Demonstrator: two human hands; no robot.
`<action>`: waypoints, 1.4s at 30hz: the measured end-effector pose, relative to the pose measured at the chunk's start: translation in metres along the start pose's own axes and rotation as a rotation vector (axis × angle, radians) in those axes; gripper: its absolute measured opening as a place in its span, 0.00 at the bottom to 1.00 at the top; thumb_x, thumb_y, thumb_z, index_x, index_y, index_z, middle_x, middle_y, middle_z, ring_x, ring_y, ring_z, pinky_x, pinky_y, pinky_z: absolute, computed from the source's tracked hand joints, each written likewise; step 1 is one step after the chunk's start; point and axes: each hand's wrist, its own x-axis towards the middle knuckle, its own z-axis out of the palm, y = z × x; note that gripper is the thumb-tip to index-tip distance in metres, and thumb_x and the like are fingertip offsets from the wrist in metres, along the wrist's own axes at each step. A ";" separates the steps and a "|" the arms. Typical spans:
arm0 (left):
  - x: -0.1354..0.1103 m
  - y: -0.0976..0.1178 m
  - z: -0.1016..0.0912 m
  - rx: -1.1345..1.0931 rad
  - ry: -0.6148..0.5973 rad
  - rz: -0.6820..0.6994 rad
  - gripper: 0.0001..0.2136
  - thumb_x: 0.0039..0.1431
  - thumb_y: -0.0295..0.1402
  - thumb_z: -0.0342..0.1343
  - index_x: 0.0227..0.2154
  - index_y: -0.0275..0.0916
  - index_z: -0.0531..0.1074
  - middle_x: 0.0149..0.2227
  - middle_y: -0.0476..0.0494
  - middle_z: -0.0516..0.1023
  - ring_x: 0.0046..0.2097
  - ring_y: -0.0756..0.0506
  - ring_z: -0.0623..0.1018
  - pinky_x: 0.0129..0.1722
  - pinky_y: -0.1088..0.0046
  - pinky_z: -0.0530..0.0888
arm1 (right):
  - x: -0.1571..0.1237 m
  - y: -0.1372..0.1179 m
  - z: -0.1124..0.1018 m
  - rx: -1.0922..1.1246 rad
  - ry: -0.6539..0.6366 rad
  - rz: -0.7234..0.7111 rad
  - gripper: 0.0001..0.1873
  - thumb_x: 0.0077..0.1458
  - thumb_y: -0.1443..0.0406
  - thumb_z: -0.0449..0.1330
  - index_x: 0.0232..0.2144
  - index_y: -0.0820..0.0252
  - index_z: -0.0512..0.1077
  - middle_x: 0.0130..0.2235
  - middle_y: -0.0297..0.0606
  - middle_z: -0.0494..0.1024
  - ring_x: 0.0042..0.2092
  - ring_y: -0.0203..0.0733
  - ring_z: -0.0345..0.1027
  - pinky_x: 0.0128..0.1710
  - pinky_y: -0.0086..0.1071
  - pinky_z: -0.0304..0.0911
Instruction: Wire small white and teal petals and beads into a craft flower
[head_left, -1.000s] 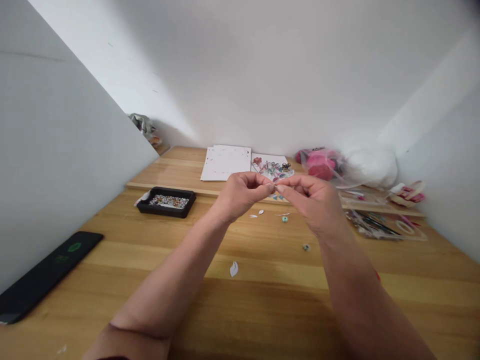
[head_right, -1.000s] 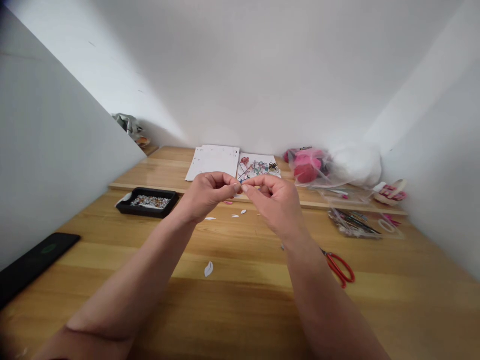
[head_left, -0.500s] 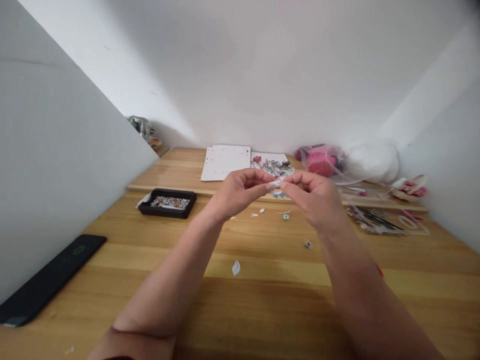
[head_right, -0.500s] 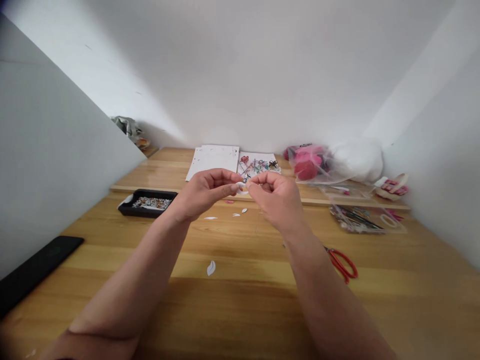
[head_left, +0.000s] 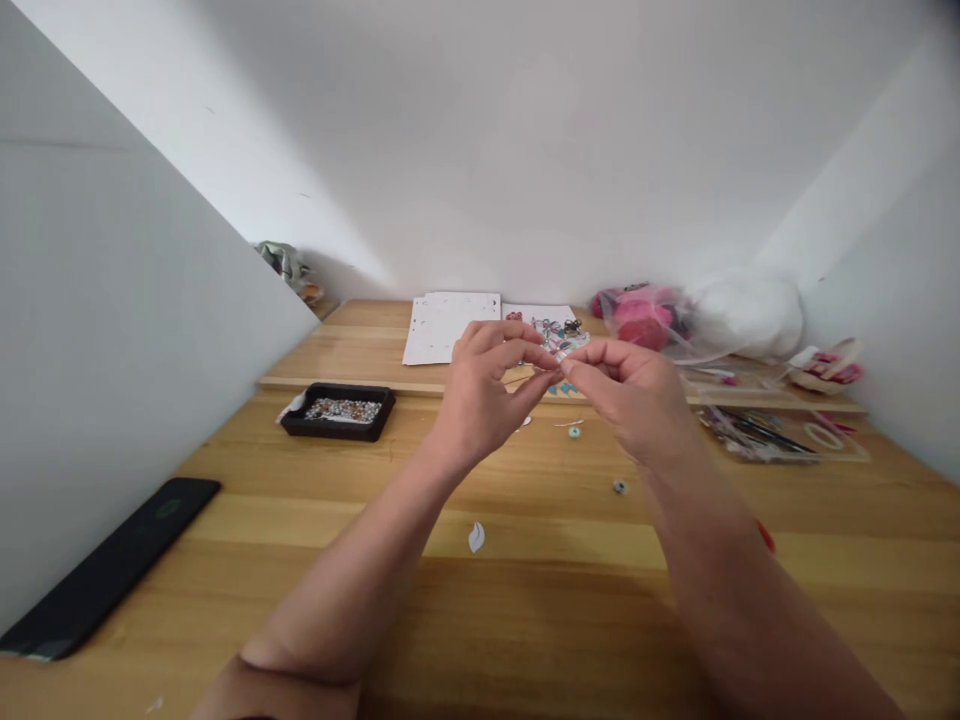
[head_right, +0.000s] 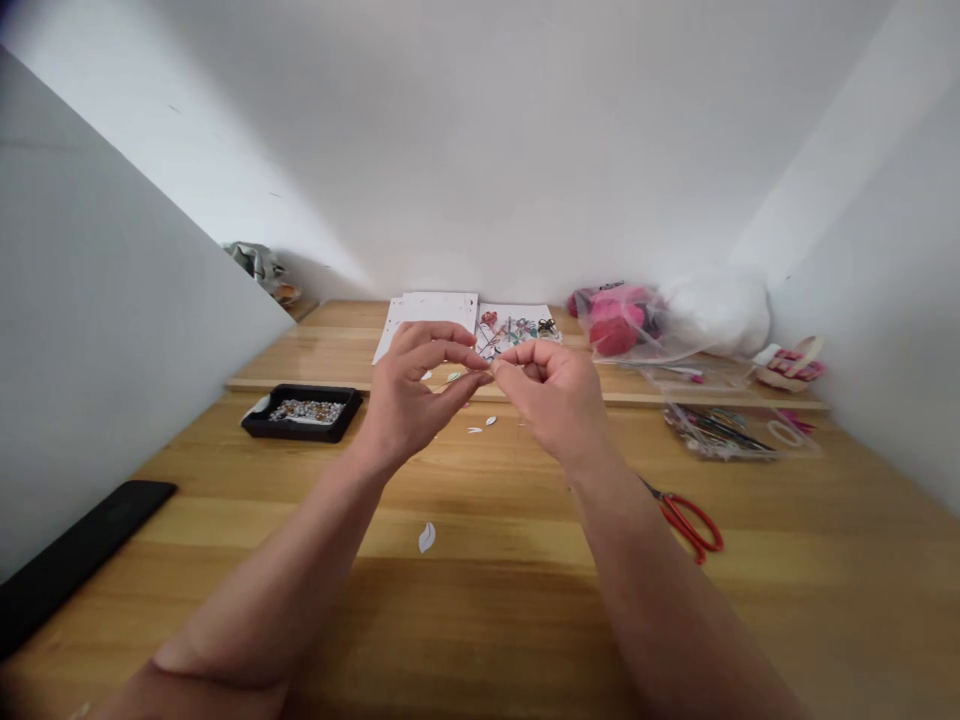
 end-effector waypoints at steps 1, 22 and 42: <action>0.000 0.001 0.000 0.013 0.003 0.009 0.03 0.57 0.30 0.67 0.33 0.42 0.79 0.42 0.45 0.81 0.49 0.44 0.77 0.52 0.62 0.73 | 0.000 0.000 0.000 0.000 0.000 0.000 0.08 0.50 0.61 0.65 0.26 0.59 0.76 0.21 0.29 0.65 0.24 0.31 0.51 0.21 0.28 0.47; 0.007 -0.003 -0.014 -0.287 -0.203 -0.497 0.06 0.60 0.37 0.63 0.31 0.40 0.77 0.33 0.46 0.82 0.36 0.48 0.77 0.38 0.70 0.72 | 0.000 -0.001 -0.002 -0.003 0.026 0.024 0.07 0.48 0.61 0.67 0.28 0.59 0.77 0.21 0.29 0.66 0.23 0.31 0.51 0.21 0.29 0.47; 0.010 -0.014 -0.018 -0.516 -0.040 -0.688 0.20 0.66 0.50 0.54 0.28 0.40 0.78 0.24 0.44 0.79 0.27 0.51 0.76 0.27 0.74 0.71 | -0.002 -0.002 0.000 0.013 -0.017 0.020 0.06 0.47 0.62 0.66 0.27 0.58 0.77 0.21 0.30 0.66 0.23 0.32 0.51 0.21 0.29 0.45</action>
